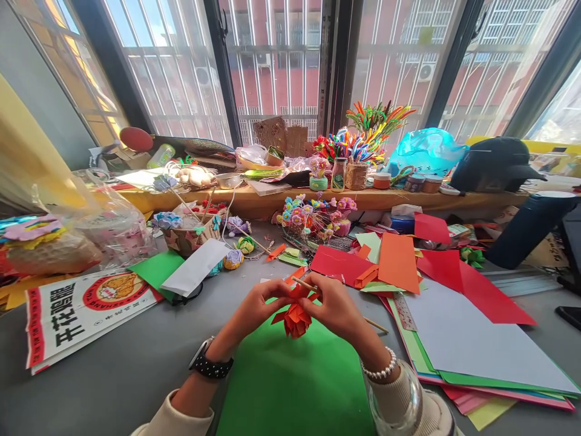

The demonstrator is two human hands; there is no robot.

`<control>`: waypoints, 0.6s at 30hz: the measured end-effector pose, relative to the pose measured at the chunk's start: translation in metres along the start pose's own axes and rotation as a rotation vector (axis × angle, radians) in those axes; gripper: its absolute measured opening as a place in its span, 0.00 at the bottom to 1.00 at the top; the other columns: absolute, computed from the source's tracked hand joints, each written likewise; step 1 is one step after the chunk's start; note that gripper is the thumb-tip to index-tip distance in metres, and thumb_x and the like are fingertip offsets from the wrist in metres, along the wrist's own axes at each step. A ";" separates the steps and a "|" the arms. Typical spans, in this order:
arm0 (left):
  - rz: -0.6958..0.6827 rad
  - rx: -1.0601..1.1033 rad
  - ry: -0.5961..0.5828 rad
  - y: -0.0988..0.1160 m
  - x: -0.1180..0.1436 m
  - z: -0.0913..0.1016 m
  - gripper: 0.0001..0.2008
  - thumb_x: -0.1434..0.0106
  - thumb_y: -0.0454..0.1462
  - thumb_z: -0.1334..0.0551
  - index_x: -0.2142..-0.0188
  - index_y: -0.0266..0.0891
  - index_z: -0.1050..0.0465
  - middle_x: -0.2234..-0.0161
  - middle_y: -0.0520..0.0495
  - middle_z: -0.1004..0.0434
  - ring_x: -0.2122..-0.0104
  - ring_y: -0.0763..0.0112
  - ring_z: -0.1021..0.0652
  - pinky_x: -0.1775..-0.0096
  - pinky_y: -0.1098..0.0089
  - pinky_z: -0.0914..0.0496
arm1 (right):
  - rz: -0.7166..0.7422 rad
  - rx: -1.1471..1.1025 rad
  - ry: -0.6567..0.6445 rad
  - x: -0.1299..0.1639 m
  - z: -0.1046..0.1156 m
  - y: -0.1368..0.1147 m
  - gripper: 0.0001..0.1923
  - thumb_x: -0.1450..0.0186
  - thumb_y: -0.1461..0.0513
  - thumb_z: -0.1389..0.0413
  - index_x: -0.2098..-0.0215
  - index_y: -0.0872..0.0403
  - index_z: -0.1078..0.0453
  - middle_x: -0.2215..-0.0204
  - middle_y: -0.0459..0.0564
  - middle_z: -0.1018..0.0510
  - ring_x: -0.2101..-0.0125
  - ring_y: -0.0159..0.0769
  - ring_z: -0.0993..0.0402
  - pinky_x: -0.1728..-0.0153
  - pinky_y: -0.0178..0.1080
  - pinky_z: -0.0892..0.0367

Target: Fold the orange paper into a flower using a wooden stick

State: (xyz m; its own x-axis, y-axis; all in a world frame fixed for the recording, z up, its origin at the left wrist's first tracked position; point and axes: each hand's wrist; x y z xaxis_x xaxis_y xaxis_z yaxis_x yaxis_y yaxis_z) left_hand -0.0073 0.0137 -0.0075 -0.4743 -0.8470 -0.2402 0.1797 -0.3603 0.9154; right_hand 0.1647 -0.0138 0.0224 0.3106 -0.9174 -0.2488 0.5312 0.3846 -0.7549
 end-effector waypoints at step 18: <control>-0.092 -0.164 -0.079 0.001 0.000 0.003 0.07 0.43 0.36 0.43 0.68 0.36 0.29 0.69 0.47 0.24 0.68 0.71 0.26 0.63 0.72 0.33 | 0.059 0.066 -0.049 -0.001 0.001 0.006 0.03 0.46 0.67 0.49 0.71 0.55 0.37 0.75 0.44 0.27 0.77 0.28 0.33 0.78 0.29 0.40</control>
State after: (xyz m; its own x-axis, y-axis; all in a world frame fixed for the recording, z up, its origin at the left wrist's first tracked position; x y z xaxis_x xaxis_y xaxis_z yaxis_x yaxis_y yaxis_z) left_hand -0.0095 0.0145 -0.0056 -0.5598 -0.7768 -0.2884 0.2677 -0.4990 0.8242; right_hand 0.1679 -0.0102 0.0188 0.3800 -0.8876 -0.2602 0.5614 0.4449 -0.6978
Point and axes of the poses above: each hand's wrist, its own x-axis away from the middle knuckle, its own z-axis out of the back of the hand, y = z × x
